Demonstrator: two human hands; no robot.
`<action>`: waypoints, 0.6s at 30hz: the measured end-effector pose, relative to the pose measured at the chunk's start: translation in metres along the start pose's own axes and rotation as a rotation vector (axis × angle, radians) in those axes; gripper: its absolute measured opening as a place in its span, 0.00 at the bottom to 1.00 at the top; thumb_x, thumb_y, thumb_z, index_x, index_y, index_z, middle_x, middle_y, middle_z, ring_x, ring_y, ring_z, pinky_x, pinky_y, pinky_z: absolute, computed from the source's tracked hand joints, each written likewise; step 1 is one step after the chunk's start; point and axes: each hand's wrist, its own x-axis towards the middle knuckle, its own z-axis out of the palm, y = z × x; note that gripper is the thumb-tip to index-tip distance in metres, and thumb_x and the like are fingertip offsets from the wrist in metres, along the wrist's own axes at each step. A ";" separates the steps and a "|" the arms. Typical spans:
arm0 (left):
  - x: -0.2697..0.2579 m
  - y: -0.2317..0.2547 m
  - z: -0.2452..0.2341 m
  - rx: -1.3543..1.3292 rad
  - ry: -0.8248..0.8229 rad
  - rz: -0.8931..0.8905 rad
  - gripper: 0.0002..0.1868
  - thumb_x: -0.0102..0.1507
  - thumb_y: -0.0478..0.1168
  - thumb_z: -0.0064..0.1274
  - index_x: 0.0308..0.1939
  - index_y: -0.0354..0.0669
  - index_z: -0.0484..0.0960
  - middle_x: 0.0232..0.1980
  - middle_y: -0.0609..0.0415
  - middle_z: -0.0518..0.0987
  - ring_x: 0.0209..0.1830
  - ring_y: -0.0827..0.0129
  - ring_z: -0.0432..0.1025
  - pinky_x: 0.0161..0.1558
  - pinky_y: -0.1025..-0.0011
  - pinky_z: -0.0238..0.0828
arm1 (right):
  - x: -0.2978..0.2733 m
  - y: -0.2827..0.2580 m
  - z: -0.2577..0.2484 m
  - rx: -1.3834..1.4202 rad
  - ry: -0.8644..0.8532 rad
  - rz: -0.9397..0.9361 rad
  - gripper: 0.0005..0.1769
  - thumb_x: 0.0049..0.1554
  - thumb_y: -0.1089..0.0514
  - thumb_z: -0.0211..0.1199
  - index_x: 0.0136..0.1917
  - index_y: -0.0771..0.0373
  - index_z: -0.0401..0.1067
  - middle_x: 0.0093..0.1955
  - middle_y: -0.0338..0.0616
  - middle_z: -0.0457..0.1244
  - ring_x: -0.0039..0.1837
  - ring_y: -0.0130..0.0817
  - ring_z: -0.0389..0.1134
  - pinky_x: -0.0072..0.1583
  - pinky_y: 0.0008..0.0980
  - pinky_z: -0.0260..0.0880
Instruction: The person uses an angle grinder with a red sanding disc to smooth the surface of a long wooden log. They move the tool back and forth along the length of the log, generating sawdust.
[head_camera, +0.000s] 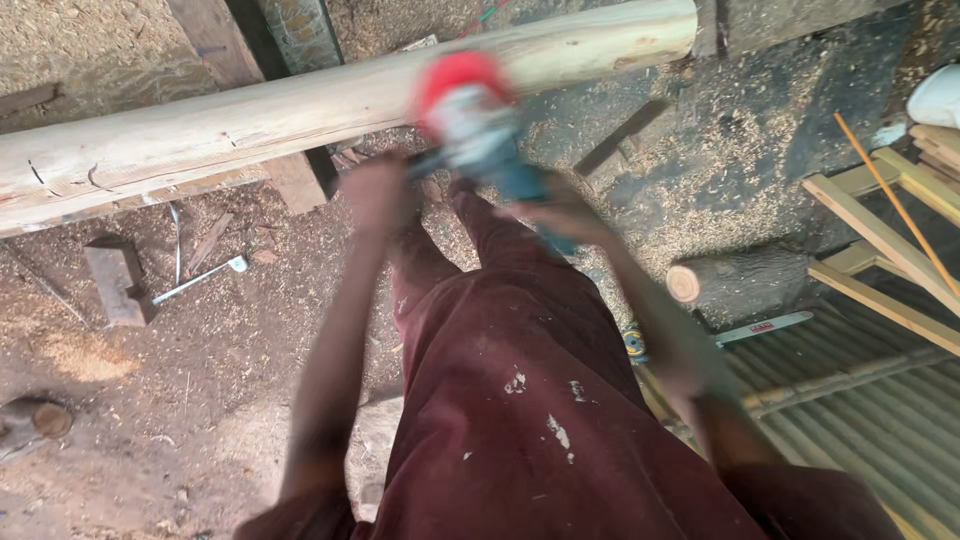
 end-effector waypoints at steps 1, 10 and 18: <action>-0.020 -0.044 -0.004 0.036 0.048 -0.081 0.06 0.57 0.39 0.60 0.36 0.42 0.84 0.32 0.49 0.82 0.26 0.64 0.76 0.25 0.66 0.72 | 0.020 -0.011 0.035 0.151 -0.088 -0.107 0.30 0.54 0.53 0.73 0.68 0.57 0.69 0.55 0.38 0.70 0.53 0.26 0.73 0.55 0.30 0.77; -0.062 -0.103 0.000 -0.162 0.351 -0.049 0.09 0.67 0.42 0.64 0.35 0.44 0.84 0.29 0.53 0.81 0.22 0.69 0.73 0.26 0.70 0.70 | 0.046 -0.040 0.070 -0.143 -0.163 -0.208 0.37 0.54 0.45 0.73 0.69 0.64 0.67 0.57 0.46 0.71 0.57 0.35 0.73 0.60 0.36 0.73; 0.088 0.175 0.001 -0.265 -0.039 0.304 0.05 0.57 0.36 0.58 0.37 0.43 0.82 0.32 0.47 0.82 0.29 0.56 0.79 0.32 0.58 0.77 | -0.091 0.046 -0.132 0.381 0.328 0.143 0.54 0.51 0.53 0.79 0.79 0.65 0.48 0.60 0.54 0.63 0.50 0.34 0.70 0.48 0.33 0.76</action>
